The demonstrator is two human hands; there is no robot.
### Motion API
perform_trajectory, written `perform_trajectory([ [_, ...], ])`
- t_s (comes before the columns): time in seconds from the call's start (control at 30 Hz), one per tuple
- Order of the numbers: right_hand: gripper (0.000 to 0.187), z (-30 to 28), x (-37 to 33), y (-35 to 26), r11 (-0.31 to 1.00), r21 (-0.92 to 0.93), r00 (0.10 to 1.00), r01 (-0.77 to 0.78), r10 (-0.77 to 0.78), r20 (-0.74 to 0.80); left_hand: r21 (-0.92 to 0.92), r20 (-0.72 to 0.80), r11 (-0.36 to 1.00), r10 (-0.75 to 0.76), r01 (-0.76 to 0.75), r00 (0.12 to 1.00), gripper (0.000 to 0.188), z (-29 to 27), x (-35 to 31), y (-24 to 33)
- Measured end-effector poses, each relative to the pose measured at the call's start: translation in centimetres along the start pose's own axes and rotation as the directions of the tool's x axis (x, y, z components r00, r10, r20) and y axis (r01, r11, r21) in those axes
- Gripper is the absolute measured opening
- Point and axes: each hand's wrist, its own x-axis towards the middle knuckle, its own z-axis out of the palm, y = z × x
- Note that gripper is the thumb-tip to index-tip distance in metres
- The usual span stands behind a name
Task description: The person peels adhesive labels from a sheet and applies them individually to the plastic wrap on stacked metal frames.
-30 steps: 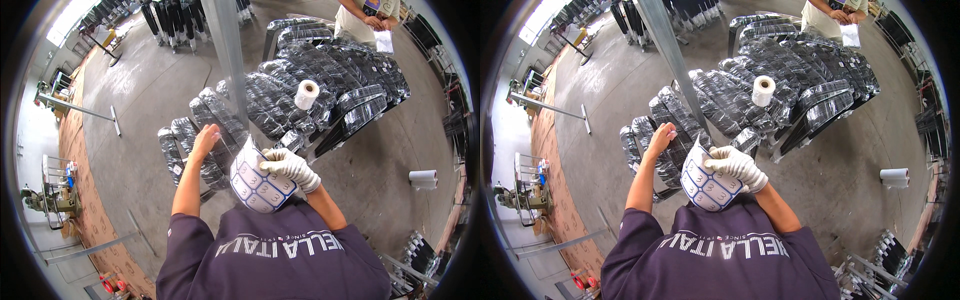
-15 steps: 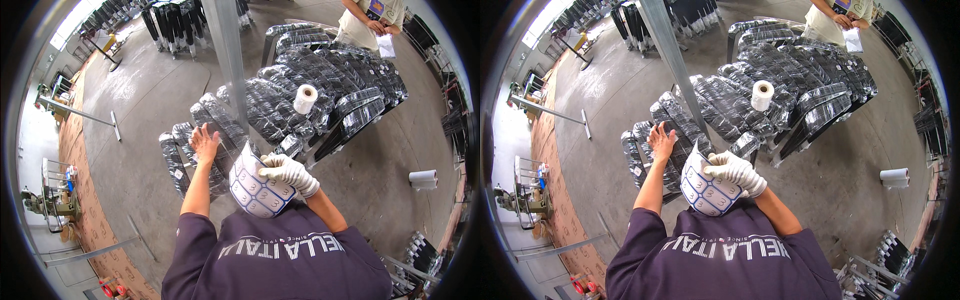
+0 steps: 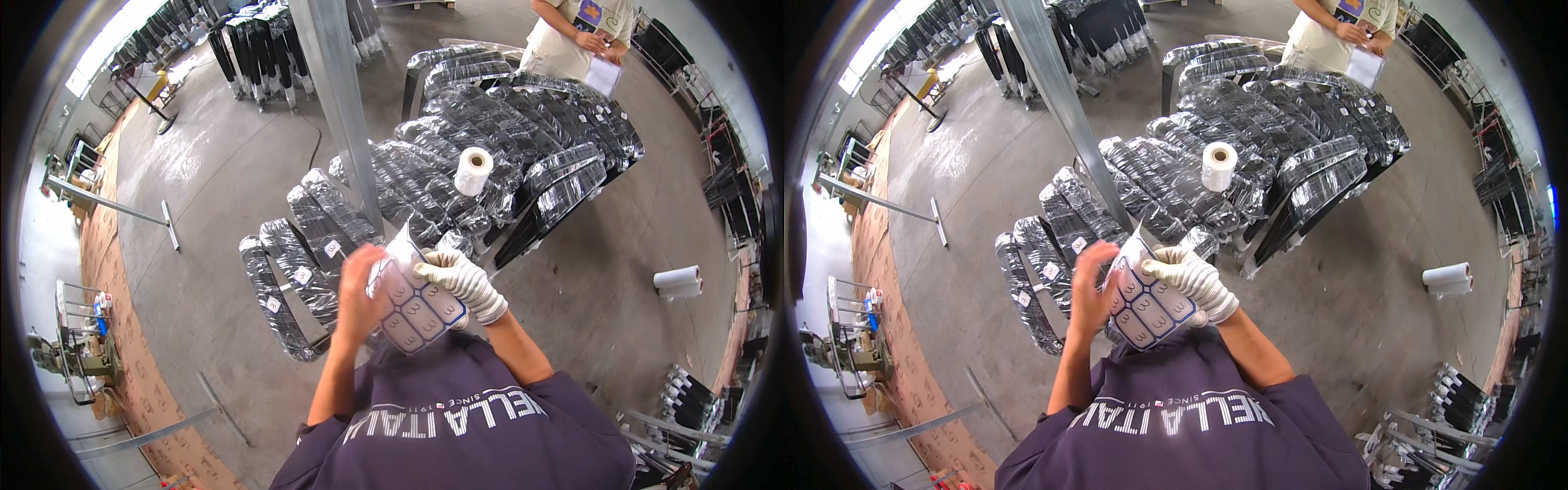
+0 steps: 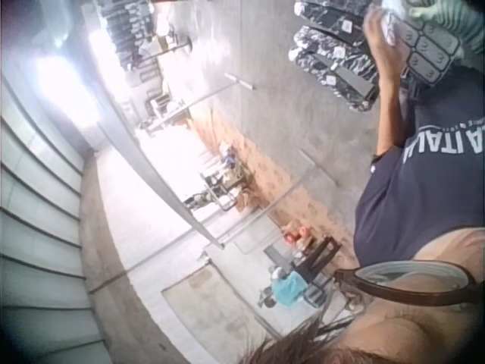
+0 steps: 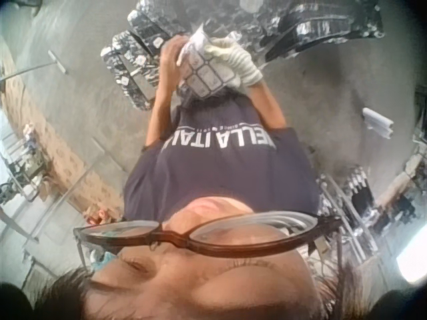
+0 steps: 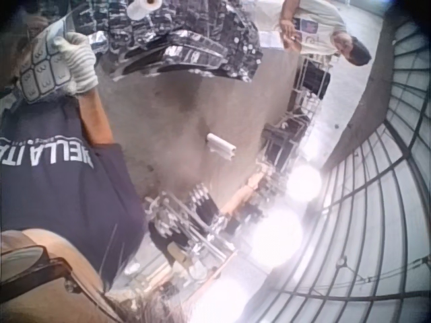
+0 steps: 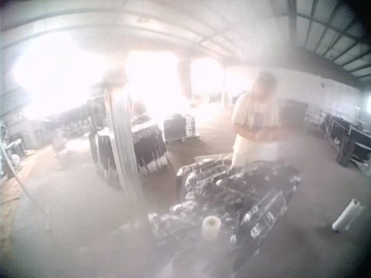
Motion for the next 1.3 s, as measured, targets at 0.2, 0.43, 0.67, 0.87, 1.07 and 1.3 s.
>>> perform_trajectory([
  [0.2,0.03,1.0,-0.3,-0.5,0.99,0.123,0.979,-0.073,0.048,0.197,-0.035,0.014,0.993,-0.109,0.11,0.994,0.041,0.9,-0.1,3.1],
  [0.43,0.022,0.3,1.0,1.7,0.993,-0.081,0.995,0.092,-0.087,0.055,-0.049,-0.043,0.996,-0.082,0.079,0.996,0.03,1.4,0.6,3.2],
  [0.67,0.015,0.3,1.1,2.2,0.972,-0.198,0.992,0.128,-0.126,0.023,-0.006,-0.051,0.99,-0.143,0.143,0.988,0.021,2.1,0.0,3.7],
  [0.87,0.019,0.7,0.1,2.3,0.932,-0.35,0.992,0.093,-0.115,-0.044,-0.209,0.04,0.911,-0.356,0.356,0.934,0.015,2.4,-1.0,2.7],
  [1.07,0.02,0.3,0.6,3.1,0.866,-0.456,0.978,0.205,-0.2,0.06,-0.572,0.213,0.55,-0.616,0.608,0.758,0.017,1.8,-1.5,1.1],
  [1.3,0.018,-0.8,-1.9,1.3,0.991,-0.132,1.0,-0.018,0.019,0.006,-0.421,-0.286,0.785,-0.59,0.454,0.755,0.017,-0.2,2.0,-7.2],
])
